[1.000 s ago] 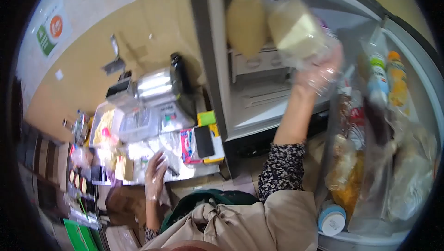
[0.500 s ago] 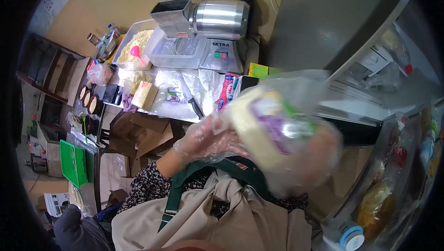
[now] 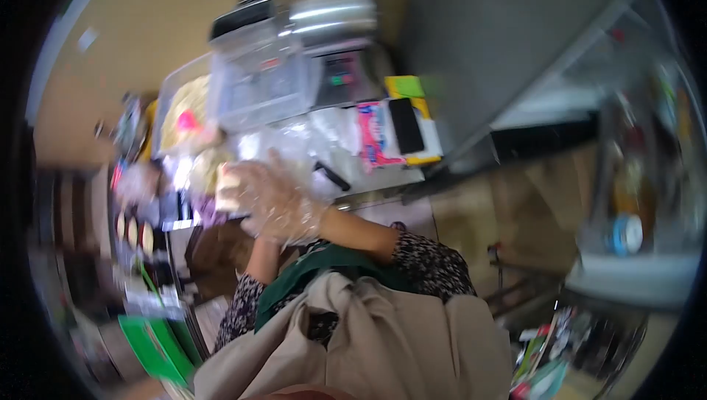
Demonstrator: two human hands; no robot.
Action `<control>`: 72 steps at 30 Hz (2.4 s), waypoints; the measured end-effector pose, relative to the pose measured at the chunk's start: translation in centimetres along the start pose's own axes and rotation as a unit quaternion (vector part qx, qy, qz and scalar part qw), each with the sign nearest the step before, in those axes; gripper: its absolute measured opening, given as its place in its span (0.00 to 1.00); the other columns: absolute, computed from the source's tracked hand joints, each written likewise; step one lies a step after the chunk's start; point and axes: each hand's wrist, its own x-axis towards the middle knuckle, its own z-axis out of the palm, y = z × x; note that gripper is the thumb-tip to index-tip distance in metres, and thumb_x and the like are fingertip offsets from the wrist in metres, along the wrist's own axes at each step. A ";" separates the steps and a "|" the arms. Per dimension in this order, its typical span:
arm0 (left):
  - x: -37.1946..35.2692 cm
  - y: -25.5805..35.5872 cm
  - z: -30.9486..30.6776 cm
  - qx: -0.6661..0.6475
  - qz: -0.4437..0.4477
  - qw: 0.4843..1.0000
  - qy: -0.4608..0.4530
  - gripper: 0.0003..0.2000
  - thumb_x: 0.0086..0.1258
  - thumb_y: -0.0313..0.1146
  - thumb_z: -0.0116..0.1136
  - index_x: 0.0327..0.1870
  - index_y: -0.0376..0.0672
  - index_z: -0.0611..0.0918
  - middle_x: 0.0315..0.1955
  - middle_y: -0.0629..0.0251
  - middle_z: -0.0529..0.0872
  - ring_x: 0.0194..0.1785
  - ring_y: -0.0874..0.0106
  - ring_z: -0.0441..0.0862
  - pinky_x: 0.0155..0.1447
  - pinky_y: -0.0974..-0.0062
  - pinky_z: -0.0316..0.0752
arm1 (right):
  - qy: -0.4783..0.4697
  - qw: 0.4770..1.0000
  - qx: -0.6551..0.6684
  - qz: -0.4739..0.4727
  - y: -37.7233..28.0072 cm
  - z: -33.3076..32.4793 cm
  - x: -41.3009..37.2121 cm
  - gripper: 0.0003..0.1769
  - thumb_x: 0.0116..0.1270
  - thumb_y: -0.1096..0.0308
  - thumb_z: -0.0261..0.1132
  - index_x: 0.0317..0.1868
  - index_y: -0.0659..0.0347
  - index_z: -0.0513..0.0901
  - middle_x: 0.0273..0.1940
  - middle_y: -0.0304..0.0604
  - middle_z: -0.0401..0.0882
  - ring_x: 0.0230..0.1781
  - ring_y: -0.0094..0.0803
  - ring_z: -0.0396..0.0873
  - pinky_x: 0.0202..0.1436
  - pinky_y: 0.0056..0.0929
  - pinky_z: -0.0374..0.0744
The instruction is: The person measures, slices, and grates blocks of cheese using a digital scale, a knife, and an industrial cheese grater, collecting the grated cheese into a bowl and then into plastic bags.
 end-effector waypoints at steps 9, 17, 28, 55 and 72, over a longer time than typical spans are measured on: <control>5.0 5.6 -9.4 0.276 -0.189 0.936 -0.107 0.33 0.73 0.57 0.40 0.69 0.41 0.63 0.63 0.53 0.70 0.63 0.59 0.71 0.63 0.62 0.70 | 0.015 0.957 0.106 0.268 3.5 5.1 -6.4 0.35 0.61 0.60 0.63 0.66 0.58 0.61 0.63 0.57 0.61 0.65 0.52 0.61 0.68 0.45 0.60; 5.7 1.6 -7.7 0.410 -0.129 0.897 -0.098 0.33 0.73 0.57 0.40 0.71 0.41 0.61 0.64 0.52 0.69 0.64 0.58 0.71 0.64 0.62 0.68 | 0.063 0.885 0.197 0.418 6.0 10.5 -9.9 0.57 0.49 0.60 0.71 0.73 0.63 0.45 0.68 0.64 0.52 0.70 0.58 0.53 0.72 0.45 0.53; 10.4 0.4 -5.3 0.532 -0.004 0.844 -0.070 0.35 0.73 0.57 0.40 0.72 0.40 0.59 0.66 0.51 0.67 0.65 0.58 0.70 0.66 0.62 0.66 | 0.132 0.848 0.020 0.513 3.0 6.8 -12.8 0.50 0.54 0.55 0.69 0.72 0.63 0.53 0.71 0.57 0.51 0.74 0.47 0.49 0.76 0.39 0.49; -2.6 2.1 -1.8 0.789 0.431 0.409 -0.159 0.35 0.70 0.42 0.45 0.74 0.35 0.50 0.71 0.38 0.52 0.74 0.45 0.49 0.74 0.55 0.46 | 0.064 0.869 0.325 0.368 2.8 8.3 -9.1 0.21 0.66 0.67 0.57 0.58 0.66 0.73 0.54 0.56 0.76 0.57 0.47 0.73 0.61 0.41 0.70; 3.5 3.7 -16.5 0.313 0.319 0.873 0.195 0.17 0.75 0.40 0.45 0.45 0.35 0.81 0.32 0.60 0.85 0.36 0.70 0.81 0.38 0.69 0.76 | 0.029 0.589 0.658 0.469 9.0 18.3 -9.9 0.39 0.69 0.56 0.59 0.74 0.52 0.49 0.66 0.41 0.63 0.60 0.36 0.69 0.53 0.44 0.75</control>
